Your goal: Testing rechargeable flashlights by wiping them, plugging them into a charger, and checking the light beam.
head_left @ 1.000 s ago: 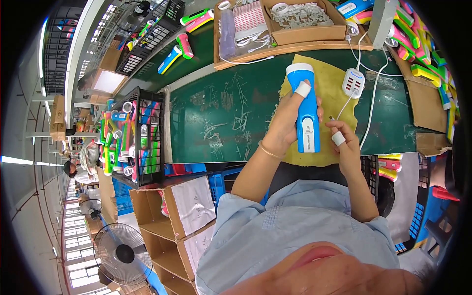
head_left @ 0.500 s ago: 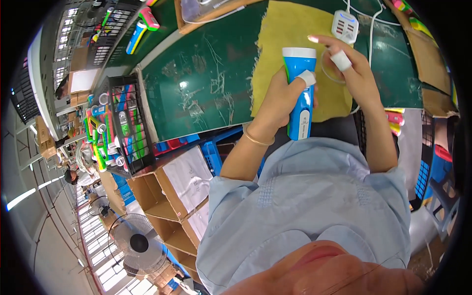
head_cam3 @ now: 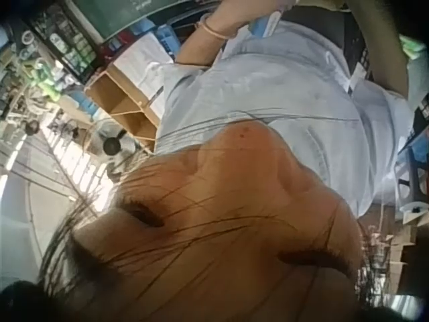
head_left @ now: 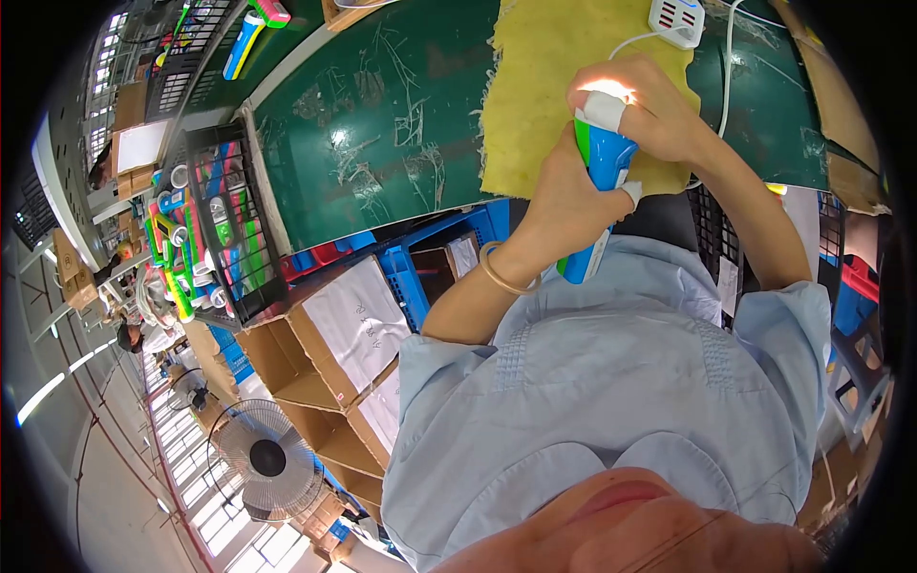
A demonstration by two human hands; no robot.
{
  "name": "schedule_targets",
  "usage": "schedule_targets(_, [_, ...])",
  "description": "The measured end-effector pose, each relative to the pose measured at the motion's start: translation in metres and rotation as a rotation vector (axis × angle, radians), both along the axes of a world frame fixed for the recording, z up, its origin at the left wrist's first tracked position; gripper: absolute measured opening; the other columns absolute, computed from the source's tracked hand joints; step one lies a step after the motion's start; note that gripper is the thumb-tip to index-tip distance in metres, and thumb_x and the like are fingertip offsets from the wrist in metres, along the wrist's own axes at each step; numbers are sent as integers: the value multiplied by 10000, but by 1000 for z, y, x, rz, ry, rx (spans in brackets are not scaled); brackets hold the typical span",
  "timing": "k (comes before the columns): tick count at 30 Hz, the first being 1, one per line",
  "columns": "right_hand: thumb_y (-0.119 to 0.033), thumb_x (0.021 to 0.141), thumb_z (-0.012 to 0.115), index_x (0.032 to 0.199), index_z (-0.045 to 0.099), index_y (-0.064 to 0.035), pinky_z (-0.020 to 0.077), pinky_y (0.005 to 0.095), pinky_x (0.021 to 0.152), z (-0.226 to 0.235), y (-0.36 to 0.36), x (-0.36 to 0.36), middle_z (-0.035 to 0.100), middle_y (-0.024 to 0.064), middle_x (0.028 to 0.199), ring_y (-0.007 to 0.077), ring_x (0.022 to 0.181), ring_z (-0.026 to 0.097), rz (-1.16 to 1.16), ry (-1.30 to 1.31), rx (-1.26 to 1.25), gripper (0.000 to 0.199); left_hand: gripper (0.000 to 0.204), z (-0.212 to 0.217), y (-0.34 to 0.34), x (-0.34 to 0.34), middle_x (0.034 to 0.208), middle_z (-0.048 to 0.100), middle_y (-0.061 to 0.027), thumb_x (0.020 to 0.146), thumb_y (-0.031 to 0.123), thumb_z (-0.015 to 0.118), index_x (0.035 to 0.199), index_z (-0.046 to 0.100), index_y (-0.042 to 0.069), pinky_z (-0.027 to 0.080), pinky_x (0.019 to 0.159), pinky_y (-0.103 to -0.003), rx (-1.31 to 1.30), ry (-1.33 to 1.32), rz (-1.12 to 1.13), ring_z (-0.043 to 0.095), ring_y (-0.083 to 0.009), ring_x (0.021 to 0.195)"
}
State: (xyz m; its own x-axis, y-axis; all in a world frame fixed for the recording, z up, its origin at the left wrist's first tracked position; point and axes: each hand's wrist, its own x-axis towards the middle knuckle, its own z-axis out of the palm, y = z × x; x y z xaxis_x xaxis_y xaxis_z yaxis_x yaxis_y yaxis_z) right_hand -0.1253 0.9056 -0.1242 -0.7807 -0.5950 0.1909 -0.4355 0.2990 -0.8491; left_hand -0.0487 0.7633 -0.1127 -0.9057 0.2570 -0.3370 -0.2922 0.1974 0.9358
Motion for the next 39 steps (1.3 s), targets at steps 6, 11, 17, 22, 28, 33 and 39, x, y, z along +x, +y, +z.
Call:
schedule_targets(6, [-211,793,471,755,569,20,429,295,595,-12,-2,1,585,100,707,193,642,539,85,-43,-296,254,232,11,0,3,643,552,-84,686,11,645,852,484,-14,467,467,-286,219,-238,-1,570,-162,515])
schedule_targets(11, [-235,790,461,745,570,17,423,306,594,-5,-2,-10,575,109,685,208,633,534,121,-117,-209,279,192,7,-3,-8,642,564,-93,697,22,640,824,503,-25,464,457,-282,233,-329,-33,576,-167,516])
schedule_targets(17, [-255,792,481,752,597,-9,389,416,552,4,-3,-12,546,204,638,365,602,513,91,216,241,275,244,5,-2,-9,658,562,-85,692,23,643,877,488,-14,463,471,-276,-18,-194,-54,573,-165,523])
schedule_targets(22, [-302,900,418,962,567,8,428,333,640,25,7,-3,584,178,763,300,675,572,-381,-236,-97,350,327,9,-11,-28,721,545,-82,750,77,627,1006,435,11,476,493,-278,414,-248,93,560,-156,543])
schedule_targets(28, [-176,906,439,1089,512,-4,404,289,748,1,23,48,549,106,884,175,843,523,-262,-299,-173,262,303,13,-20,-49,778,534,-92,843,180,574,1069,435,34,492,555,-319,711,-261,102,561,-194,618])
schedule_targets(33, [-109,894,434,1128,495,-11,393,283,724,-5,24,68,500,95,819,166,798,489,-235,-412,-277,261,377,8,-13,-54,786,546,-98,889,360,496,1073,447,34,490,556,-329,801,-341,124,559,-210,604])
schedule_targets(39, [-72,896,400,1175,471,-28,386,264,660,-8,18,70,523,76,827,135,735,478,-306,-258,-269,291,325,10,-7,-57,746,556,-93,880,339,495,1021,454,49,484,516,-309,777,-349,159,573,-189,554])
